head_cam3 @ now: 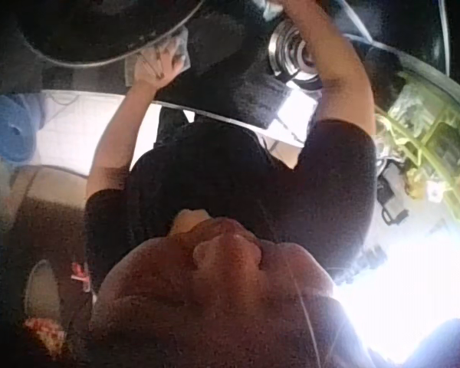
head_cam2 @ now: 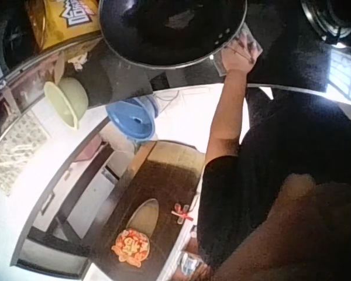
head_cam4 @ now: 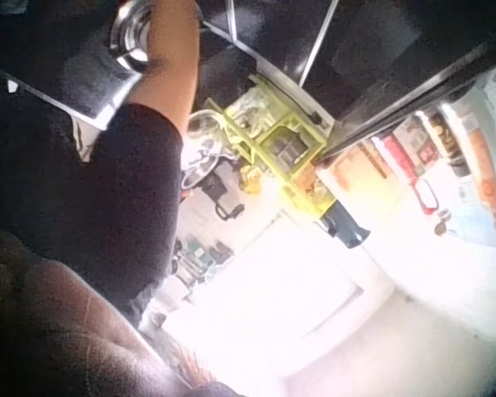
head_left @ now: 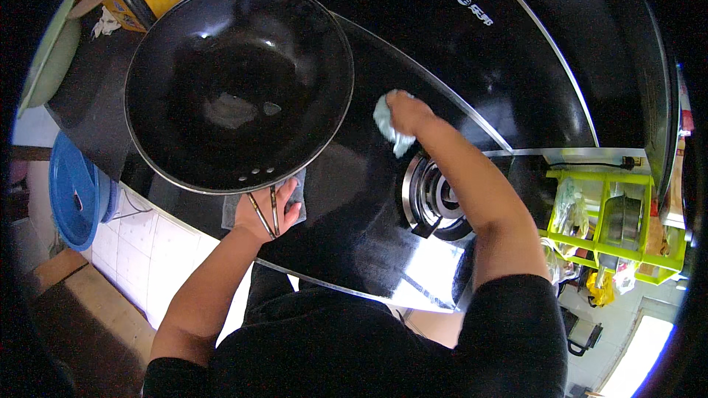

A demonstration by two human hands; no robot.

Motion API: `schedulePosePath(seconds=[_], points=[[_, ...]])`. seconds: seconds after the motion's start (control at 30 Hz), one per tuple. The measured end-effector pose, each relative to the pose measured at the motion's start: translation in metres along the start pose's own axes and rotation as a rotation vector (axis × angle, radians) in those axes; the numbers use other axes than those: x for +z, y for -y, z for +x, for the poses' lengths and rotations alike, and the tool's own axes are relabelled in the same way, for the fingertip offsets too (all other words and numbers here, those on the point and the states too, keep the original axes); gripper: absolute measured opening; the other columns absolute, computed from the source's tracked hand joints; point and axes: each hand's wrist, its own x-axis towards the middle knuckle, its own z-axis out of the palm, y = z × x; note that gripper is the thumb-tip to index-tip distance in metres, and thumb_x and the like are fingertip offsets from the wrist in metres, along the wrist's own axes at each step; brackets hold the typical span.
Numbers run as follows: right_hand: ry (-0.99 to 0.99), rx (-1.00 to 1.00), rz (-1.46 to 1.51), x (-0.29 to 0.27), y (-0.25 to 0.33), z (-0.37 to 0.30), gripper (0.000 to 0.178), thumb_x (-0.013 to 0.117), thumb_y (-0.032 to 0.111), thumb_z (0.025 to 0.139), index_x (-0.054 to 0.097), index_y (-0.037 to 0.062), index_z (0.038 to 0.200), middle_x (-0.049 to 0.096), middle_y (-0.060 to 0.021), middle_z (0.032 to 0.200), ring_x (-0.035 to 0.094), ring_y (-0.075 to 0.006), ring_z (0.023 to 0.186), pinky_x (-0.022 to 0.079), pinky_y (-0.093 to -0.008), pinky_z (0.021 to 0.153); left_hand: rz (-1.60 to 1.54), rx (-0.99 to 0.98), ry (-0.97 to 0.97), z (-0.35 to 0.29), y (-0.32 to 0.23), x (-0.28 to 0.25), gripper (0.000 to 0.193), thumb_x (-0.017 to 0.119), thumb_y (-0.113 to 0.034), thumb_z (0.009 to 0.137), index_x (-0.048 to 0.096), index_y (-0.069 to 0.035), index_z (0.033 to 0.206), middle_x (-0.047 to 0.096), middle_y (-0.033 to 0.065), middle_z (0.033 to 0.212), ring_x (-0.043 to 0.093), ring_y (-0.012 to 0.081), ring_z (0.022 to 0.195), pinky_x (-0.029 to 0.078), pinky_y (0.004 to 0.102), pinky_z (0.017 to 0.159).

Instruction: The person cleans a black glass stovetop using a grey cloth. They wipe the surface around the burners and the adjacent countertop, repeatedly rinsing the cloth in a sink filled with water and wringing it out before continuing the cleaning process.

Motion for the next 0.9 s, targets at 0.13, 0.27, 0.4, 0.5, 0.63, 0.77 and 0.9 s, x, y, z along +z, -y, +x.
schedulePosePath(seconds=[0.13, 0.27, 0.4, 0.5, 0.63, 0.77, 0.9], points=[[0.018, -0.048, -0.073, 0.020, 0.021, -0.011, 0.045, 0.060, 0.014, 0.075, 0.050, 0.0009, 0.118, 0.053, -0.0214, 0.120, 0.056, -0.0342, 0.108, 0.048, -0.0419, 0.089, 0.004, 0.000, 0.052, 0.003, 0.001, -0.003, 0.050, 0.048, -0.042, 0.085, 0.051, -0.008, 0.121, 0.064, 0.0175, 0.096, 0.060, 0.0354, 0.092, 0.041, 0.0483, 0.088], [0.067, -0.146, -0.036, 0.020, 0.021, -0.011, 0.051, 0.056, 0.016, 0.077, 0.045, 0.0047, 0.126, 0.049, -0.0207, 0.126, 0.054, -0.0345, 0.112, 0.045, -0.0403, 0.093, -0.050, -0.021, 0.058, 0.002, 0.002, -0.004, 0.049, 0.049, -0.040, 0.085, 0.050, -0.007, 0.121, 0.065, 0.0162, 0.092, 0.061, 0.0337, 0.086, 0.042, 0.0485, 0.084], [-0.066, 0.255, 0.054, 0.002, -0.012, 0.020, 0.054, 0.060, 0.017, 0.074, 0.046, 0.0020, 0.124, 0.051, -0.0226, 0.122, 0.055, -0.0369, 0.109, 0.046, -0.0403, 0.091, -0.037, -0.021, 0.158, 0.003, -0.002, -0.012, 0.052, 0.052, -0.039, 0.084, 0.049, -0.009, 0.126, 0.056, 0.0180, 0.120, 0.054, 0.0349, 0.108, 0.040, 0.0467, 0.095], [0.000, 0.242, 0.040, 0.003, 0.010, 0.004, 0.054, 0.059, 0.015, 0.074, 0.046, 0.0036, 0.126, 0.049, -0.0210, 0.126, 0.055, -0.0367, 0.110, 0.048, -0.0415, 0.090, -0.013, -0.085, 0.278, 0.010, -0.007, -0.019, 0.050, 0.050, -0.038, 0.086, 0.049, -0.009, 0.125, 0.058, 0.0173, 0.117, 0.054, 0.0350, 0.109, 0.039, 0.0466, 0.095], [0.021, 0.023, 0.067, 0.052, 0.060, -0.029, 0.040, 0.058, 0.012, 0.074, 0.056, 0.0059, 0.113, 0.056, -0.0188, 0.116, 0.059, -0.0344, 0.102, 0.049, -0.0465, 0.084, -0.001, -0.045, 0.291, 0.008, -0.009, -0.004, 0.048, 0.047, -0.037, 0.087, 0.048, -0.010, 0.126, 0.061, 0.0172, 0.106, 0.059, 0.0350, 0.096, 0.041, 0.0470, 0.092], [0.000, -0.012, 0.262, 0.078, 0.118, -0.138, 0.032, 0.059, 0.015, 0.074, 0.056, 0.0059, 0.104, 0.057, -0.0178, 0.110, 0.060, -0.0333, 0.096, 0.050, -0.0442, 0.077, -0.079, 0.132, -0.097, 0.033, -0.042, -0.002, 0.036, 0.055, -0.029, 0.082, 0.051, -0.006, 0.109, 0.062, 0.0126, 0.078, 0.060, 0.0332, 0.067, 0.047, 0.0483, 0.062], [-0.438, -0.075, 0.448, 0.150, 0.104, -0.234, 0.033, 0.067, 0.015, 0.060, 0.058, 0.0076, 0.091, 0.056, -0.0138, 0.092, 0.061, -0.0316, 0.076, 0.051, -0.0407, 0.063, -0.124, 0.142, 0.010, 0.093, -0.080, 0.017, 0.041, 0.049, -0.028, 0.087, 0.049, -0.005, 0.120, 0.065, 0.0133, 0.089, 0.063, 0.0288, 0.079, 0.048, 0.0411, 0.074]])
